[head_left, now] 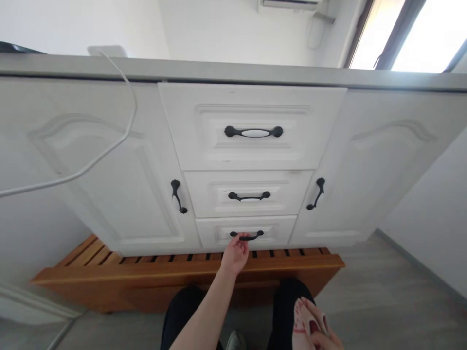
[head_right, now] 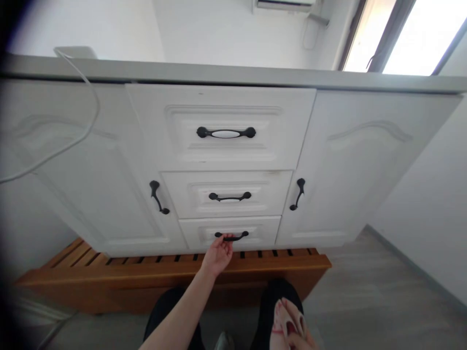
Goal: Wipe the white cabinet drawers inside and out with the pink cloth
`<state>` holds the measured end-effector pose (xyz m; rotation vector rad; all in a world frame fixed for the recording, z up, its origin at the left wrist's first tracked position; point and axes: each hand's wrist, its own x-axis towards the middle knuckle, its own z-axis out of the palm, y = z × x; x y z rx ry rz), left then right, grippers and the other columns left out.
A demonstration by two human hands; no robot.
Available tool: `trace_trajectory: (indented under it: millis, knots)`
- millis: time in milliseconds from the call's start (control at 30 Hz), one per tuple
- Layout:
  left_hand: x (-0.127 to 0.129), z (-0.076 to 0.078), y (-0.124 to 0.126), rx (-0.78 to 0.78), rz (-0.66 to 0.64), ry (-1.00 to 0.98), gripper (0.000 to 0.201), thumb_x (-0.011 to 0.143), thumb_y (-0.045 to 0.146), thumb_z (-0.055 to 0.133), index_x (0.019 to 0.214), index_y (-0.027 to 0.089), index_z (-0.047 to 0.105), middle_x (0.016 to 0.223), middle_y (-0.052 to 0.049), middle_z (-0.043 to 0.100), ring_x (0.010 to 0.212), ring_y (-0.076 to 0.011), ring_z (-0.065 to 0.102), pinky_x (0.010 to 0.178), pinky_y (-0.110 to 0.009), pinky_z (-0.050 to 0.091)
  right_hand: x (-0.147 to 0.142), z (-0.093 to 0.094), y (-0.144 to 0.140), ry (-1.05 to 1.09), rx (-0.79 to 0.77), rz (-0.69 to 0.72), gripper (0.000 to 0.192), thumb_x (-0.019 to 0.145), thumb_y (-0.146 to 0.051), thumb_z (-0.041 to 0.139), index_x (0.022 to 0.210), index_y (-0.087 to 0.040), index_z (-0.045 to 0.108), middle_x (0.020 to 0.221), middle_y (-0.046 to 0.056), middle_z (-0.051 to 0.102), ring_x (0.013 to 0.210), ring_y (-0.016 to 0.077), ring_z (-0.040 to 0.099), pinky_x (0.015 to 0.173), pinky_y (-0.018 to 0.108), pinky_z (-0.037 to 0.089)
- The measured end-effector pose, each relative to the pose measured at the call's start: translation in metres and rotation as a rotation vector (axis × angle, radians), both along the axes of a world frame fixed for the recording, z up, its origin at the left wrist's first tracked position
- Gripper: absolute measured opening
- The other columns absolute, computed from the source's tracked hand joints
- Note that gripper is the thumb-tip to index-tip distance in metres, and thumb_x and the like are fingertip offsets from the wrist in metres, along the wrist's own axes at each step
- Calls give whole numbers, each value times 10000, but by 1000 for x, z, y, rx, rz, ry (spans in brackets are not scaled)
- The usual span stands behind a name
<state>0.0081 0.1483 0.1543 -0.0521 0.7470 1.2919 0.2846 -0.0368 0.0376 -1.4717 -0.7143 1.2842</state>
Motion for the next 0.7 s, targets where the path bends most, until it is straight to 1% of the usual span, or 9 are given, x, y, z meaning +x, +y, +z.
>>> trace_trajectory:
  millis: [100, 167, 267, 333, 433, 533, 567, 633, 700]
  knots:
    - [3, -1, -4, 15, 18, -41, 142, 976, 94, 558, 914, 157, 668, 905, -34, 738, 801, -104, 708, 637, -193, 553, -17, 9, 0, 4, -15, -13, 738, 525, -266, 564, 1240, -213, 737, 1393, 52, 668, 1441, 318, 483, 1195, 354, 383]
    - [6, -2, -12, 15, 49, -55, 155, 970, 83, 552, 906, 165, 667, 899, -26, 739, 771, -96, 698, 628, -197, 547, -21, 15, 4, 9, -19, -11, 738, 550, -279, 570, 1269, -217, 725, 1394, 51, 668, 1441, 321, 484, 1194, 371, 391]
    - [10, -5, -34, 3, 86, -63, 139, 960, 95, 566, 882, 160, 660, 884, -29, 737, 758, -99, 696, 626, -203, 540, -19, 25, 11, -21, -16, 6, 658, 545, -302, 630, 1188, -257, 760, 1383, 28, 679, 1461, 329, 463, 1207, 372, 389]
    - [10, -9, -55, 2, 79, -68, 125, 963, 106, 575, 892, 152, 668, 920, -46, 745, 806, -114, 709, 651, -213, 545, -18, 36, 13, -24, -12, 27, 612, 543, -326, 675, 1145, -283, 775, 1393, 19, 672, 1455, 341, 468, 1212, 389, 395]
    - [2, -21, -91, 41, 18, -72, 91, 968, 119, 610, 949, 148, 694, 1009, -60, 757, 876, -121, 716, 726, -228, 559, -23, 57, 9, -49, 11, 40, 606, 581, -333, 659, 1176, -292, 768, 1392, 19, 670, 1412, 351, 518, 1185, 434, 440]
    - [-9, -34, -121, 115, -81, -64, 80, 935, 151, 692, 1011, 151, 718, 1112, -73, 757, 1017, -150, 710, 793, -244, 565, -30, 82, 2, -73, 16, 16, 631, 579, -310, 604, 1188, -337, 766, 1362, -3, 688, 1393, 345, 540, 1115, 459, 510]
    - [-11, -37, -128, 123, -101, -64, 100, 922, 170, 718, 1021, 152, 723, 1129, -75, 756, 1052, -159, 704, 806, -248, 565, -31, 90, -1, -62, 20, 1, 644, 575, -300, 592, 1194, -352, 766, 1371, -11, 682, 1407, 337, 527, 1123, 463, 501]
    - [-12, -40, -141, 116, -111, -79, 129, 906, 208, 750, 1022, 156, 732, 1127, -68, 757, 1069, -161, 696, 820, -251, 565, -31, 104, -6, -29, 33, -1, 657, 561, -273, 583, 1185, -345, 775, 1399, -4, 664, 1436, 328, 496, 1187, 472, 428]
    - [-10, -40, -150, 97, -102, -94, 132, 901, 226, 760, 1014, 163, 736, 1103, -58, 760, 1042, -150, 695, 806, -245, 559, -28, 117, -12, -5, 49, 41, 641, 532, -254, 578, 1130, -309, 801, 1402, 30, 662, 1424, 346, 508, 1219, 491, 379]
